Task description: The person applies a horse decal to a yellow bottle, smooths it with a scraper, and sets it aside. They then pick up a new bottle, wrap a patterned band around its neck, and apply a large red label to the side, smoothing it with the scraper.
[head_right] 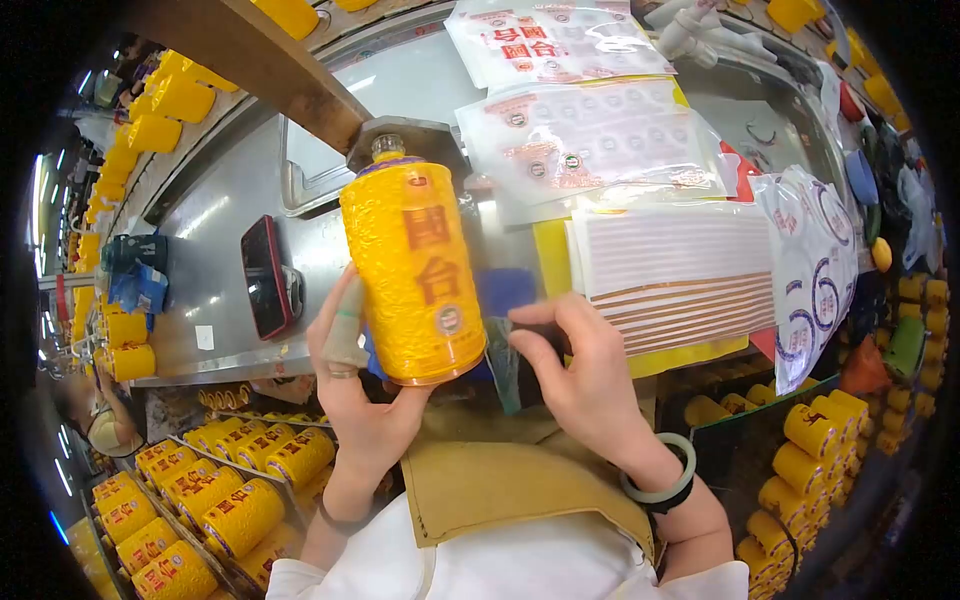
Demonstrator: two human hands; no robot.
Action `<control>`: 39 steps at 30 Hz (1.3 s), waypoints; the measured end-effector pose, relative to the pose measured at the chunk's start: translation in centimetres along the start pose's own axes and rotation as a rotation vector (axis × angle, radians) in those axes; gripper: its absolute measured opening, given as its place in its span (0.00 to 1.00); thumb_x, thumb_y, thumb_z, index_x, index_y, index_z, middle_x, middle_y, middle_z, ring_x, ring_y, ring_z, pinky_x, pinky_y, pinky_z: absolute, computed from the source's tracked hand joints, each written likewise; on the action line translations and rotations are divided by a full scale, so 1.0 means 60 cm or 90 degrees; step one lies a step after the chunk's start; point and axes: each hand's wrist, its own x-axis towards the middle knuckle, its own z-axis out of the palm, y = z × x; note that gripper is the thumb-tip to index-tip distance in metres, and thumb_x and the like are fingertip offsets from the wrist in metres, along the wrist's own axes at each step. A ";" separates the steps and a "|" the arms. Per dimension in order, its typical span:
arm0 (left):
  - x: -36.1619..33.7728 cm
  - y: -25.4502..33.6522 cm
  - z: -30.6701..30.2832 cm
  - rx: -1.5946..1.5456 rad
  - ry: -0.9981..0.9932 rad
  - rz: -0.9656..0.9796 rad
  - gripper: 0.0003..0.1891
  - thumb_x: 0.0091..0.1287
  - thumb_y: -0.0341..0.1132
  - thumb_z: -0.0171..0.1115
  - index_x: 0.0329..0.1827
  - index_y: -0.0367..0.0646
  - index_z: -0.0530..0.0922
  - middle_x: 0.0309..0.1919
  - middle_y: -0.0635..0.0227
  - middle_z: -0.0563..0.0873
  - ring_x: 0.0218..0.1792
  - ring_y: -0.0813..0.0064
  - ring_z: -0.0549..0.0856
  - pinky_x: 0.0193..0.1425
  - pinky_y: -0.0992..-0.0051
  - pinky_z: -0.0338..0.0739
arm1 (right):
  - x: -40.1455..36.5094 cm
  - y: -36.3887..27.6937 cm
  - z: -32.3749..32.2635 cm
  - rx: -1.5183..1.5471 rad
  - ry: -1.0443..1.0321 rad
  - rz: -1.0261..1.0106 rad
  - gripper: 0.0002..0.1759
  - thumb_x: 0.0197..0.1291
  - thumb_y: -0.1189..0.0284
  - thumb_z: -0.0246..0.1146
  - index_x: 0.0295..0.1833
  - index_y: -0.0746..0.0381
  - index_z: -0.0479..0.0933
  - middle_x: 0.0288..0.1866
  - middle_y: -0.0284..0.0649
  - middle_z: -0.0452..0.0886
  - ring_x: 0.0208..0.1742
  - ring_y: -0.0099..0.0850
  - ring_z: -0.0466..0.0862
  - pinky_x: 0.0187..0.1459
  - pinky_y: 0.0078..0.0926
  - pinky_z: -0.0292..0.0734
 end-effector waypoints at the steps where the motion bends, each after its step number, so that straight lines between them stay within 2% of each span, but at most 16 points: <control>1: -0.003 -0.005 0.001 -0.036 -0.001 -0.015 0.44 0.51 0.26 0.80 0.74 0.34 0.71 0.75 0.52 0.72 0.69 0.51 0.73 0.74 0.59 0.68 | 0.007 -0.003 -0.005 -0.058 -0.012 -0.032 0.10 0.68 0.80 0.68 0.53 0.67 0.81 0.43 0.43 0.85 0.41 0.33 0.86 0.44 0.29 0.80; 3: -0.009 -0.008 0.008 -0.108 0.013 -0.056 0.45 0.51 0.25 0.80 0.75 0.33 0.70 0.75 0.52 0.72 0.69 0.52 0.74 0.75 0.60 0.69 | 0.028 -0.028 -0.018 -0.107 0.031 -0.129 0.12 0.67 0.84 0.63 0.55 0.67 0.81 0.46 0.46 0.83 0.46 0.42 0.85 0.49 0.34 0.79; 6: -0.011 -0.011 0.006 -0.124 0.013 -0.058 0.45 0.51 0.25 0.80 0.76 0.33 0.69 0.75 0.51 0.72 0.70 0.52 0.74 0.75 0.60 0.70 | 0.054 -0.086 -0.030 -0.170 0.023 -0.251 0.14 0.65 0.84 0.63 0.56 0.65 0.81 0.46 0.46 0.83 0.48 0.44 0.84 0.49 0.36 0.79; 8: -0.011 -0.013 0.003 -0.087 0.001 -0.044 0.46 0.52 0.25 0.81 0.77 0.32 0.68 0.75 0.50 0.73 0.69 0.53 0.75 0.75 0.60 0.70 | 0.062 -0.116 -0.021 -0.165 -0.154 -0.360 0.16 0.64 0.83 0.64 0.57 0.63 0.81 0.45 0.44 0.82 0.49 0.45 0.83 0.48 0.37 0.79; 11: -0.009 -0.012 0.000 -0.093 -0.011 -0.044 0.47 0.52 0.25 0.81 0.78 0.32 0.68 0.75 0.50 0.73 0.69 0.53 0.76 0.75 0.59 0.70 | 0.087 -0.113 0.002 -0.246 -0.139 -0.425 0.23 0.57 0.86 0.67 0.60 0.63 0.83 0.49 0.44 0.86 0.49 0.45 0.82 0.53 0.38 0.78; 15: -0.014 -0.020 -0.001 -0.126 -0.017 -0.057 0.47 0.53 0.25 0.80 0.79 0.32 0.67 0.75 0.49 0.73 0.70 0.51 0.76 0.76 0.58 0.70 | 0.115 -0.120 -0.007 -0.291 -0.006 -0.581 0.19 0.53 0.84 0.71 0.52 0.60 0.87 0.45 0.39 0.89 0.43 0.41 0.83 0.50 0.36 0.78; 16: -0.015 -0.022 -0.002 -0.134 -0.021 -0.056 0.48 0.53 0.24 0.80 0.79 0.32 0.66 0.75 0.49 0.73 0.71 0.51 0.76 0.76 0.59 0.71 | 0.110 -0.108 -0.006 -0.272 -0.018 -0.603 0.15 0.53 0.80 0.73 0.47 0.57 0.88 0.47 0.34 0.91 0.42 0.35 0.83 0.47 0.33 0.78; 21: -0.020 -0.036 0.003 -0.230 -0.023 -0.086 0.48 0.54 0.23 0.79 0.80 0.31 0.64 0.76 0.49 0.71 0.73 0.52 0.76 0.74 0.61 0.75 | 0.024 -0.047 -0.003 -0.281 -0.122 -0.791 0.13 0.55 0.74 0.69 0.48 0.56 0.87 0.50 0.31 0.91 0.41 0.25 0.84 0.44 0.25 0.77; 23: -0.018 -0.034 0.002 -0.240 -0.033 -0.075 0.47 0.56 0.22 0.78 0.80 0.30 0.64 0.77 0.48 0.70 0.73 0.53 0.76 0.74 0.62 0.76 | -0.001 -0.053 -0.002 -0.234 -0.222 -0.747 0.12 0.55 0.74 0.69 0.47 0.55 0.86 0.52 0.32 0.91 0.42 0.25 0.84 0.44 0.24 0.77; 27: -0.024 -0.042 0.002 -0.217 -0.053 -0.077 0.46 0.58 0.22 0.77 0.81 0.31 0.63 0.79 0.47 0.68 0.73 0.55 0.77 0.76 0.62 0.74 | 0.016 -0.057 -0.006 -0.272 -0.029 -0.706 0.13 0.57 0.74 0.69 0.48 0.55 0.87 0.51 0.31 0.90 0.46 0.24 0.83 0.41 0.23 0.78; 29: -0.029 -0.045 0.003 -0.248 -0.051 -0.089 0.47 0.58 0.23 0.77 0.81 0.31 0.62 0.79 0.47 0.67 0.74 0.55 0.76 0.76 0.62 0.73 | 0.013 -0.039 0.000 -0.297 -0.004 -0.699 0.13 0.56 0.74 0.70 0.48 0.54 0.88 0.50 0.29 0.90 0.45 0.24 0.83 0.40 0.23 0.78; 33: -0.023 -0.040 -0.002 -0.263 -0.068 -0.103 0.49 0.59 0.24 0.78 0.83 0.31 0.59 0.79 0.48 0.68 0.77 0.54 0.73 0.79 0.61 0.69 | -0.019 -0.034 0.001 -0.235 -0.176 -0.729 0.09 0.55 0.71 0.72 0.43 0.54 0.87 0.49 0.28 0.91 0.43 0.25 0.84 0.40 0.25 0.78; 35: -0.012 -0.023 -0.009 -0.267 -0.094 -0.094 0.51 0.60 0.24 0.76 0.85 0.32 0.55 0.79 0.48 0.66 0.79 0.56 0.69 0.80 0.61 0.66 | -0.022 -0.040 -0.010 -0.269 -0.170 -0.497 0.09 0.57 0.75 0.72 0.44 0.58 0.85 0.47 0.32 0.91 0.40 0.28 0.85 0.39 0.24 0.79; 36: -0.011 -0.018 -0.008 -0.348 -0.094 -0.095 0.52 0.60 0.24 0.75 0.85 0.32 0.52 0.80 0.47 0.65 0.79 0.56 0.69 0.81 0.61 0.65 | -0.022 -0.030 0.013 -0.025 0.011 -0.377 0.11 0.59 0.81 0.72 0.47 0.64 0.82 0.43 0.39 0.89 0.38 0.30 0.84 0.41 0.25 0.79; 37: -0.008 -0.014 -0.007 -0.427 -0.093 -0.096 0.53 0.61 0.23 0.74 0.86 0.32 0.49 0.81 0.47 0.64 0.79 0.56 0.69 0.81 0.61 0.64 | -0.026 -0.022 0.016 0.019 0.089 -0.268 0.14 0.63 0.82 0.71 0.53 0.66 0.79 0.43 0.41 0.86 0.39 0.28 0.82 0.42 0.24 0.77; 39: 0.000 0.004 0.003 -0.467 -0.077 -0.112 0.54 0.63 0.22 0.72 0.87 0.32 0.43 0.80 0.48 0.63 0.77 0.58 0.71 0.80 0.61 0.67 | -0.019 -0.034 0.011 0.049 0.115 -0.191 0.14 0.68 0.80 0.69 0.56 0.67 0.77 0.44 0.38 0.81 0.41 0.23 0.78 0.45 0.21 0.75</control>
